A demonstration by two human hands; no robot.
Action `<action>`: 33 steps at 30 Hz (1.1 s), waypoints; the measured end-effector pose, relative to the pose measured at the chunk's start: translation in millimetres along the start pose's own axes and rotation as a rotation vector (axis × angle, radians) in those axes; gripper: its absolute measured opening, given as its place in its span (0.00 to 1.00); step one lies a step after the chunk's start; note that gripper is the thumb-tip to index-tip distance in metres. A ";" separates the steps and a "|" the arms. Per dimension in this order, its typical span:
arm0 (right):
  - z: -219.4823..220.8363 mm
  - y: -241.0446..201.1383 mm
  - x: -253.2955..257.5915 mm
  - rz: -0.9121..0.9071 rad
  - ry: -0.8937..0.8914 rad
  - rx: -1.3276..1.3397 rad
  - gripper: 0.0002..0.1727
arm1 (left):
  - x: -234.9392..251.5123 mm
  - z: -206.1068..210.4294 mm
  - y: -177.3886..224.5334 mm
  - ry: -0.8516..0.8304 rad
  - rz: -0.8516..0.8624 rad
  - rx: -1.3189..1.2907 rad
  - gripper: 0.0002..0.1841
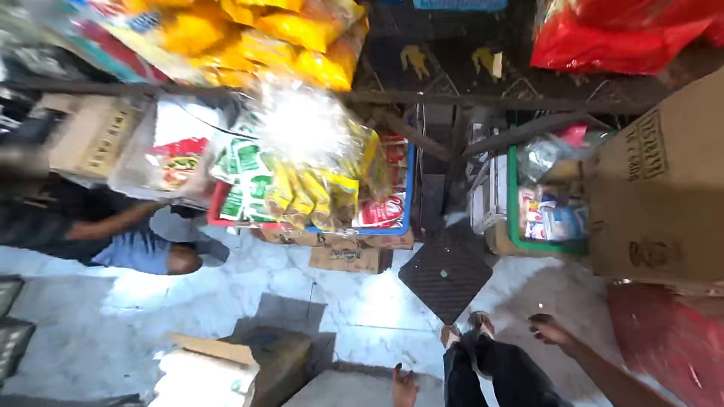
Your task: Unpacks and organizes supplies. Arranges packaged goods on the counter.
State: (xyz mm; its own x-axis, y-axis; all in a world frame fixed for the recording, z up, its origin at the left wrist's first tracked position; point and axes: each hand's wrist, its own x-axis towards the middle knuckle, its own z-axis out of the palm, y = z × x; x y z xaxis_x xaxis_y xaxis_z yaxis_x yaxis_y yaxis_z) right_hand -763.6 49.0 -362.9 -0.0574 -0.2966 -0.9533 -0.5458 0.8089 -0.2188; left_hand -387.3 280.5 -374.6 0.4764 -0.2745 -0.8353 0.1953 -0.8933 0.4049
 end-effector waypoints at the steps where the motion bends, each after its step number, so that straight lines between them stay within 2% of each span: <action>1: -5.4 1.6 -17.3 0.004 0.028 0.019 0.23 | -4.4 -14.5 -4.1 0.004 -0.006 -0.056 0.33; 4: -6.5 -11.7 -97.4 -0.087 0.084 0.093 0.23 | -22.9 -57.0 -6.4 0.051 0.037 -0.146 0.31; 6: -8.4 -35.1 -146.3 -0.311 0.175 0.032 0.21 | -30.1 -78.2 9.8 0.073 0.091 -0.164 0.29; 8: -16.7 -66.2 -188.7 -0.569 0.325 -0.031 0.20 | -38.2 -88.2 39.3 0.059 0.143 -0.186 0.28; 10: -23.4 -100.4 -229.4 -0.732 0.372 -0.003 0.23 | -43.0 -90.7 73.6 0.036 0.234 -0.161 0.28; 15: -18.6 -158.8 -292.6 -0.991 0.235 0.078 0.27 | -63.4 -73.8 184.0 -0.047 0.556 -0.110 0.26; 17: -3.9 -172.6 -302.7 -1.043 0.208 -0.066 0.32 | -68.0 -65.3 222.1 -0.054 0.676 -0.110 0.22; 19: 13.3 -186.6 -303.2 -1.068 0.261 -0.208 0.42 | -77.9 -62.9 255.8 -0.027 0.796 -0.109 0.19; 21: 26.5 -207.6 -302.8 -1.119 0.314 -0.362 0.53 | -90.6 -69.8 291.4 0.044 0.927 -0.121 0.17; 22: 33.1 -218.6 -302.1 -1.169 0.344 -0.445 0.55 | -98.0 -78.3 311.3 0.089 0.987 -0.117 0.17; 24: 45.4 -239.3 -299.5 -1.262 0.425 -0.663 0.52 | -109.0 -99.6 355.7 0.213 1.068 -0.125 0.16; 26: 53.9 -261.4 -296.2 -1.281 0.455 -0.877 0.45 | -112.9 -124.8 406.8 0.337 1.093 -0.095 0.16; 28: 58.8 -287.8 -288.2 -1.304 0.445 -1.023 0.38 | -109.7 -153.7 469.5 0.526 1.101 0.047 0.18; 30: 60.2 -313.1 -270.7 -1.373 0.407 -1.123 0.32 | -95.1 -185.0 536.0 0.716 1.108 0.271 0.20; 31: 60.8 -323.8 -261.1 -1.385 0.352 -1.163 0.30 | -82.3 -202.0 566.4 0.757 1.088 0.430 0.23; 33: 61.0 -341.5 -247.2 -1.340 0.210 -1.225 0.26 | -61.9 -233.0 613.9 0.710 0.985 0.804 0.26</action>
State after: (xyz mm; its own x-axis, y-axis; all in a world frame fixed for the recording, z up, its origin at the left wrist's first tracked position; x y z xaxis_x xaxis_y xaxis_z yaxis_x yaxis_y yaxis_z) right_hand -512.1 -122.9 -65.2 0.8442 -0.4870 -0.2240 -0.5358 -0.7564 -0.3752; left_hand -97.1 -167.9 12.4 0.4920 -0.8642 0.1049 -0.8640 -0.4700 0.1808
